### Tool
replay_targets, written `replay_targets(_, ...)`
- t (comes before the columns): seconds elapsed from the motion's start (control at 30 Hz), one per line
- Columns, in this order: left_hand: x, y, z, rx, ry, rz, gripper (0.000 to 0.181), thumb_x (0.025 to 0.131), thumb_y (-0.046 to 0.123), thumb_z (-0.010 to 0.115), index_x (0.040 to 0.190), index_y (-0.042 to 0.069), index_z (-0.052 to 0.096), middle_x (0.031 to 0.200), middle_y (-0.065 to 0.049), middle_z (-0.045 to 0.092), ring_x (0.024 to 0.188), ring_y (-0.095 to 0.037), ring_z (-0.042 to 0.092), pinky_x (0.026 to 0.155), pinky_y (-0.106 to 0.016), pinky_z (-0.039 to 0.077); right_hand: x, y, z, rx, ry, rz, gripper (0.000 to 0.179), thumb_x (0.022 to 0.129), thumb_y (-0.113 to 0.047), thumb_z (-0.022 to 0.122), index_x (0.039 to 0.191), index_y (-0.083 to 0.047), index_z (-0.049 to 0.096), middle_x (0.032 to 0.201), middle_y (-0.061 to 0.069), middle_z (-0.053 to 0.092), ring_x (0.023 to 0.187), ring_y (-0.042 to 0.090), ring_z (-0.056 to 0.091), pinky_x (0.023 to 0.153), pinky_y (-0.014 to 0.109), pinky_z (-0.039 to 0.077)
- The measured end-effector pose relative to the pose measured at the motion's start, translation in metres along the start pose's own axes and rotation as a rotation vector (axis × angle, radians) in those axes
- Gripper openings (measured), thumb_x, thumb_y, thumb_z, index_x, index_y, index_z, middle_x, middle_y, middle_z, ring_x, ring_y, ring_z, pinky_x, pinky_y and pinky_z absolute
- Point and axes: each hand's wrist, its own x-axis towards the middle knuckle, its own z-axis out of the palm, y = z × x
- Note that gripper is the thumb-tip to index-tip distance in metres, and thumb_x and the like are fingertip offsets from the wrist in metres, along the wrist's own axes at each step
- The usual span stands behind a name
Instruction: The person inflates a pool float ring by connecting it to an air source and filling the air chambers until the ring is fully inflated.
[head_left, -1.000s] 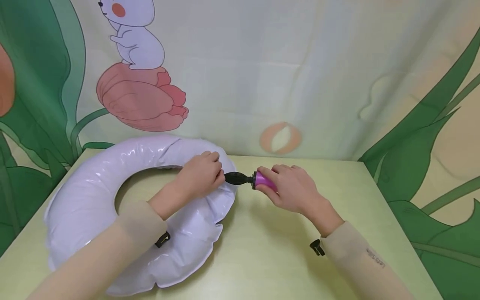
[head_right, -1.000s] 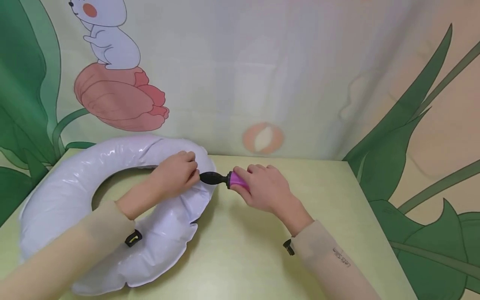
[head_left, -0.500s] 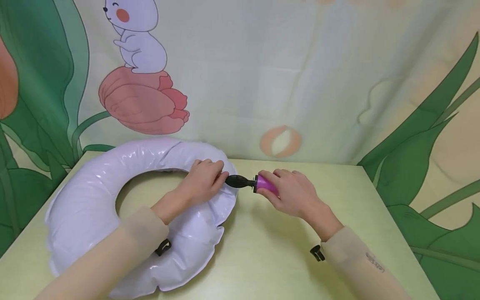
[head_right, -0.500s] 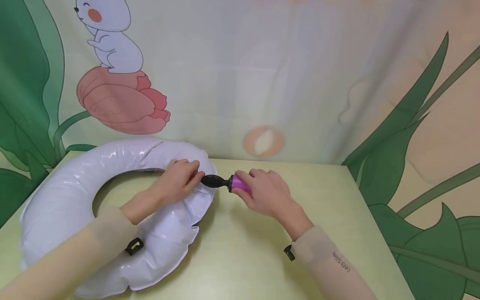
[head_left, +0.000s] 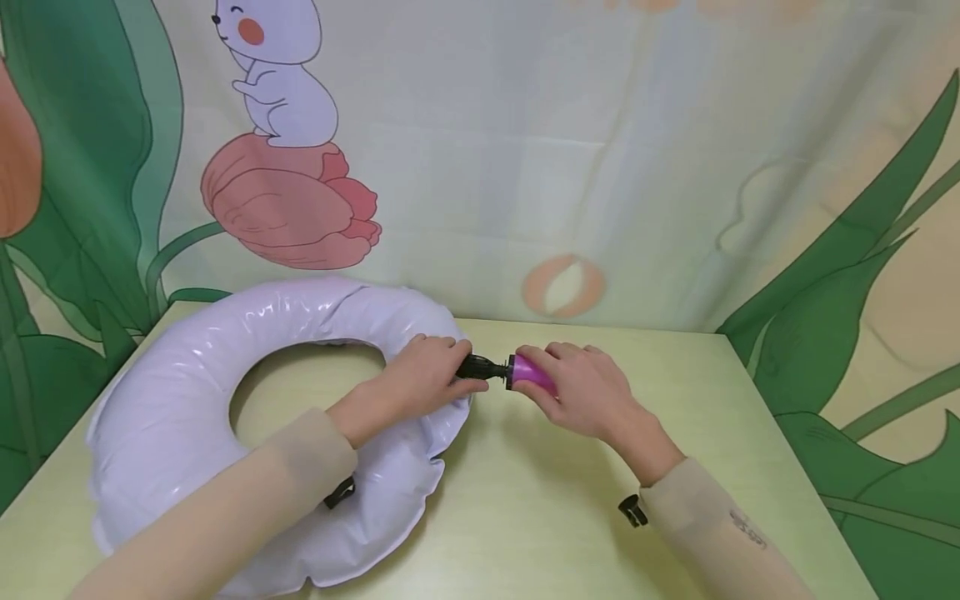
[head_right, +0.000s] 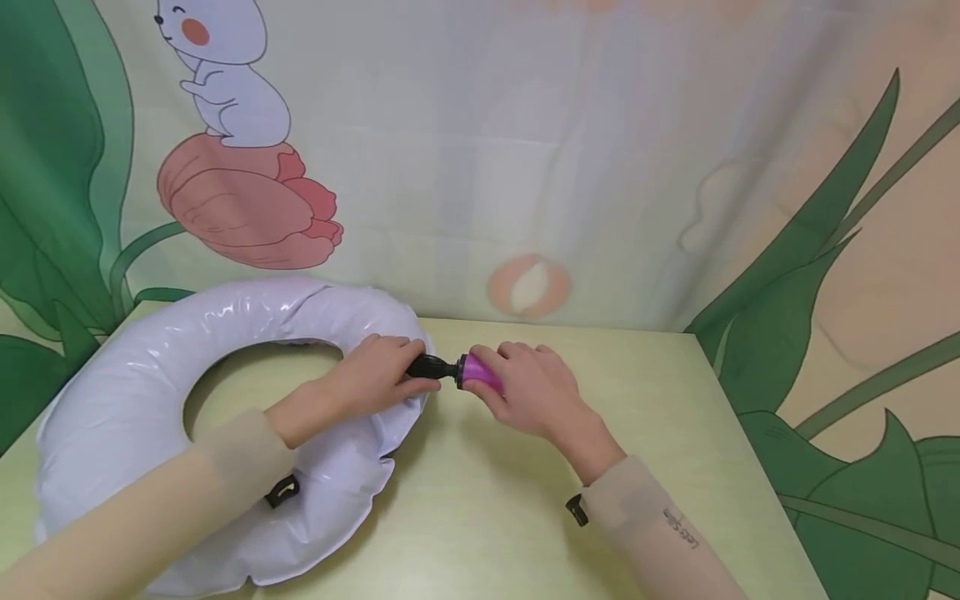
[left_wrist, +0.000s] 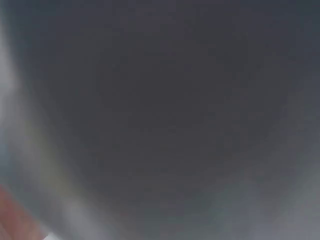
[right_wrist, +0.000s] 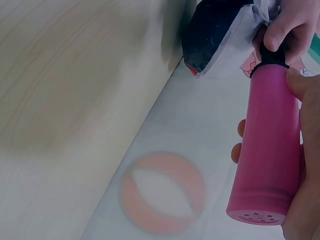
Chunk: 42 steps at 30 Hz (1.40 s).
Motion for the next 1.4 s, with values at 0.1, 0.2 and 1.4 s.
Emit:
replay_targets(0.1,0.005,0.003,0.000,-0.038,-0.037,0.010,0.033,0.100,0.036,0.069,0.094,0.008,0.052,0.076,0.000,0.051,0.067,-0.022,0.054,0.068,-0.040,0.047,-0.001,0.001,0.001,0.007,0.009,-0.001,0.046,0.100,-0.051,0.062,0.132,-0.019,0.065,0.091,0.002,0.063,0.071,0.016,0.055,0.064,0.038,0.048)
replay_targets(0.2,0.008,0.006,0.001,-0.038,-0.079,0.021,0.029,0.103,0.033,0.065,0.097,0.008,0.051,0.076,-0.001,0.051,0.068,-0.022,0.054,0.065,-0.040,0.047,-0.003,0.004,0.002,0.013,0.002,0.001,0.045,0.100,-0.050,0.061,0.132,-0.017,0.064,0.093,0.003,0.063,0.070,0.018,0.056,0.064,0.038,0.048)
replay_targets(1.4,-0.004,-0.034,-0.011,-0.103,-0.184,-0.058,0.028,0.106,0.031,0.060,0.092,0.011,0.047,0.070,-0.001,0.048,0.070,-0.021,0.052,0.073,-0.038,0.045,-0.015,0.045,0.007,0.005,-0.092,0.098,0.049,0.102,-0.046,0.061,0.134,-0.009,0.058,0.119,0.009,0.067,0.106,0.028,0.063,0.086,0.051,0.047)
